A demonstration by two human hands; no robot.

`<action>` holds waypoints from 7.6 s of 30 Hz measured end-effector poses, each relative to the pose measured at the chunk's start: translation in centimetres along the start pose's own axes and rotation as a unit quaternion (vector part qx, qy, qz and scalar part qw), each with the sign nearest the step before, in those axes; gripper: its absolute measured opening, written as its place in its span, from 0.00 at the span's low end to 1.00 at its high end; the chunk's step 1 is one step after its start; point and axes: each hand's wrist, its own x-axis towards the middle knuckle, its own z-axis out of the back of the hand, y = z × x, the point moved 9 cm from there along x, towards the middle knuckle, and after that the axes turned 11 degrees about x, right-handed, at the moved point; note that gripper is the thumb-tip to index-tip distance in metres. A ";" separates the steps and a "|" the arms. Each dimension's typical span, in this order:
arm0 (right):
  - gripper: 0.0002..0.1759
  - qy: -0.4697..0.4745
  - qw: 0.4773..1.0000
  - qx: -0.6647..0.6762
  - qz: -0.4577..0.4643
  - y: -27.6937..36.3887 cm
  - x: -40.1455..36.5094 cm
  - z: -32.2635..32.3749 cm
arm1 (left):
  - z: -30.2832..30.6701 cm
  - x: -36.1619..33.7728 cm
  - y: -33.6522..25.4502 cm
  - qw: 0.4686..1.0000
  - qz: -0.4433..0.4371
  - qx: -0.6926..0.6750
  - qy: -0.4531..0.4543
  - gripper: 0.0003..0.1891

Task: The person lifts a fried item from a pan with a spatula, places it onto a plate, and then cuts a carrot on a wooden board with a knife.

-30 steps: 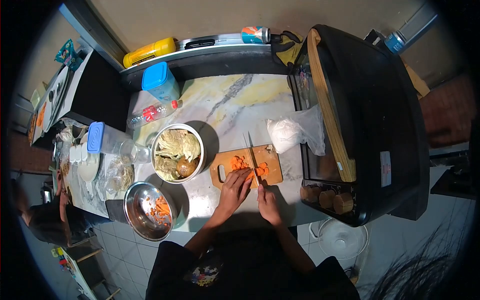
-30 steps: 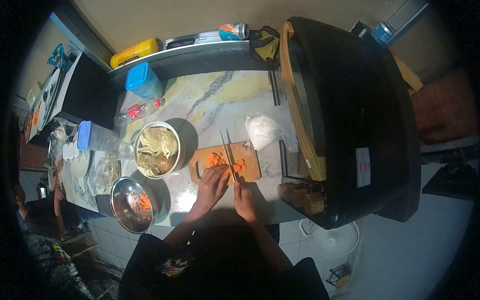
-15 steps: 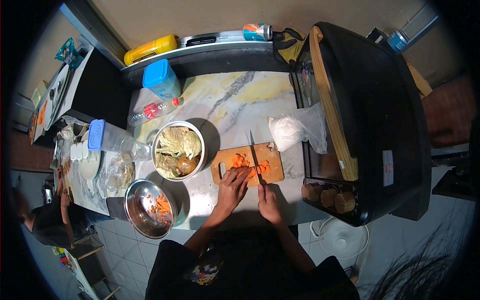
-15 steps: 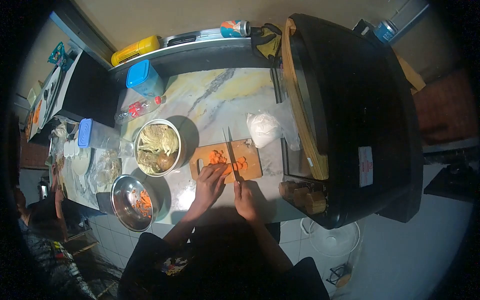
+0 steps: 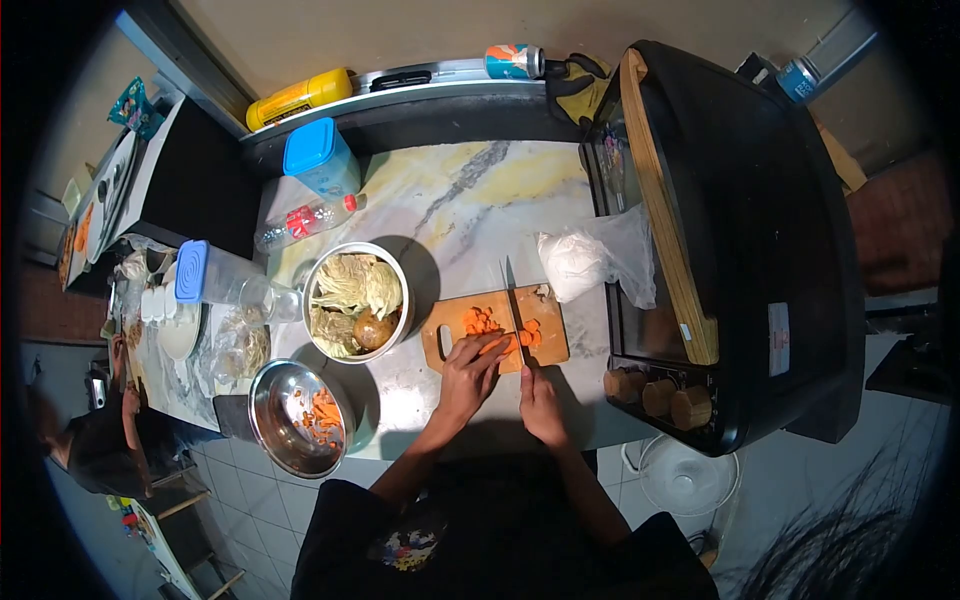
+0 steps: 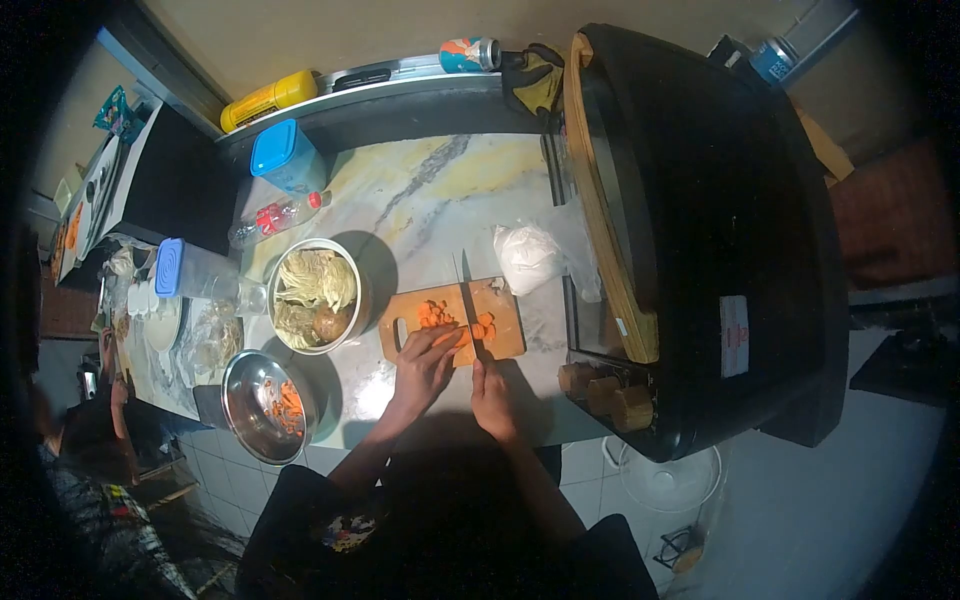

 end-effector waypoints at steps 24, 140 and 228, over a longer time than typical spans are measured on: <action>0.20 -0.016 0.999 0.018 0.030 1.8 -1.2 0.0 | -0.6 -0.8 0.1 1.000 -0.018 0.022 0.002 0.18; 0.19 -0.053 0.996 -0.005 0.070 1.0 0.6 -0.4 | -1.5 -0.8 1.0 0.999 -0.022 -0.008 0.033 0.22; 0.18 -0.012 0.996 -0.084 0.009 2.3 -1.6 0.3 | -1.0 -0.3 0.4 0.999 -0.004 -0.029 0.019 0.14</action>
